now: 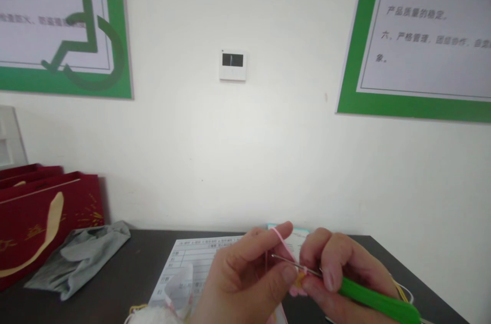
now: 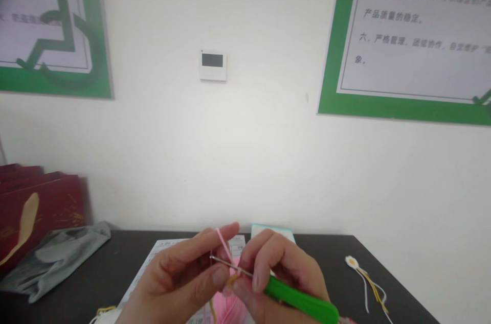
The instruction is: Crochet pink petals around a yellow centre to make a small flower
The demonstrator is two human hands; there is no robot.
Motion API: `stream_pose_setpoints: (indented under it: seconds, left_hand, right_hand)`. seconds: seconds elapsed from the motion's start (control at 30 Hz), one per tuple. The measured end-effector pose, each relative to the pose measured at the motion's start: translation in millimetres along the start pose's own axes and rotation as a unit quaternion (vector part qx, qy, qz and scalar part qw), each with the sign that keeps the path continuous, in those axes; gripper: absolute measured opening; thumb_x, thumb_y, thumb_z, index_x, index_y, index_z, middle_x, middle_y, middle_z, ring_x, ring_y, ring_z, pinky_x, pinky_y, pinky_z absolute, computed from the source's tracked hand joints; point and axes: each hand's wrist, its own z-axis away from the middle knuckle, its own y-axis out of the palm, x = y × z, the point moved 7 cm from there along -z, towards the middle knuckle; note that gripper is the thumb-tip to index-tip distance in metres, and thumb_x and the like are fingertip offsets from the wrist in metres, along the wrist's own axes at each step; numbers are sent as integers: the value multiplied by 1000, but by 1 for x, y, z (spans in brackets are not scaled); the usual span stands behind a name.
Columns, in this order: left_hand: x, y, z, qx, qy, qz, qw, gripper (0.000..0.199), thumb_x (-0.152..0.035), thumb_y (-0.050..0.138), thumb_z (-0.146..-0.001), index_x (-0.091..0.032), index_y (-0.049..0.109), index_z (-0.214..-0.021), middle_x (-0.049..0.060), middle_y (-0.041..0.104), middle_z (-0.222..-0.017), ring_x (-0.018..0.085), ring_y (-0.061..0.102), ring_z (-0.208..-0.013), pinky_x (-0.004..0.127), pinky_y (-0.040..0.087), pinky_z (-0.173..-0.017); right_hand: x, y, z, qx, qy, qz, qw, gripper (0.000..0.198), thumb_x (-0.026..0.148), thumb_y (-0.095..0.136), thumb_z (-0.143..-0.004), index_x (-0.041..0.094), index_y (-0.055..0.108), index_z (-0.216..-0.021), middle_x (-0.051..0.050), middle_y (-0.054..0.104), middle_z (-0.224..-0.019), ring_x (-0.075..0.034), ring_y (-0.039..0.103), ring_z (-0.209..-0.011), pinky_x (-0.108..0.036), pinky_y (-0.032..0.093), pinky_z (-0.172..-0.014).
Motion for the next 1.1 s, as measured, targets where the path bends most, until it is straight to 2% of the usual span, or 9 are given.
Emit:
stream_pose_setpoints:
  seconds: [0.23, 0.4, 0.5, 0.6, 0.73, 0.83, 0.93, 1.03, 1.1]
  left_hand:
    - [3, -4, -2, -22, 11, -2, 1000, 36, -31, 87, -73, -27, 81, -108, 3, 72, -81, 16, 65, -80, 33, 55, -85]
    - [0, -4, -2, -27, 51, -40, 998, 31, -25, 81, -78, -28, 80, -109, 4, 74, -87, 17, 65, -83, 34, 54, -91]
    - [-3, -4, 0, -23, 66, -49, 996, 30, -24, 79, -79, -30, 80, -109, 5, 75, -90, 18, 66, -84, 35, 54, -90]
    - [-3, -4, 1, -21, 57, -38, 997, 33, -27, 81, -78, -27, 80, -111, 6, 75, -90, 19, 66, -85, 36, 55, -89]
    - [2, -5, 0, -23, 9, -19, 1000, 53, -31, 90, -68, -23, 76, -119, 4, 72, -85, 18, 67, -82, 36, 55, -87]
    - [3, -3, -2, -23, -19, -17, 999, 61, -33, 92, -64, -21, 74, -121, 2, 71, -79, 17, 68, -77, 35, 56, -82]
    - [1, -2, -3, -33, -8, -9, 999, 55, -31, 92, -65, -21, 76, -117, -1, 69, -73, 14, 67, -69, 31, 56, -78]
    - [0, -2, -4, -45, 14, -1, 999, 47, -25, 90, -66, -21, 78, -112, -3, 68, -70, 11, 65, -66, 28, 54, -78]
    - [1, -4, -4, -64, 21, -8, 998, 54, -24, 88, -66, -19, 75, -118, -2, 68, -71, 12, 65, -66, 29, 55, -76]
  right_hand:
    - [-2, -5, -7, 13, 7, -6, 1000, 23, 17, 84, -78, 23, 64, -68, 3, 66, -73, -9, 61, -66, -15, 52, -61]
    - [-9, -4, -5, -34, 33, -28, 999, 25, 19, 86, -78, 23, 63, -68, 4, 65, -74, -7, 61, -66, -13, 51, -64]
    - [-9, -2, -6, 9, 21, -18, 1000, 21, 18, 82, -81, 24, 64, -71, 4, 66, -77, -8, 63, -68, -15, 54, -65]
    - [-8, -2, -6, 44, 3, 21, 999, 19, 18, 79, -84, 24, 65, -72, 3, 68, -78, -9, 63, -70, -16, 53, -66]
    - [-9, -8, -5, 11, 12, 24, 1000, 22, 26, 81, -84, 23, 62, -72, 3, 66, -78, -9, 60, -70, -16, 49, -65]
    - [-6, -3, -7, 74, 11, 29, 997, 17, 28, 76, -88, 25, 64, -77, 1, 65, -81, -10, 59, -66, -19, 49, -61]
    - [2, -4, -9, 121, -19, 55, 991, 22, 44, 65, -94, 26, 70, -84, -2, 67, -83, -15, 61, -68, -26, 52, -64]
    - [14, -10, -7, 92, -87, 120, 985, 35, 49, 52, -100, 26, 74, -84, -4, 68, -79, -18, 64, -72, -28, 52, -66]
    - [22, -10, -3, 67, -138, 166, 974, 35, 44, 50, -101, 25, 73, -82, -4, 67, -72, -18, 63, -68, -28, 51, -61]
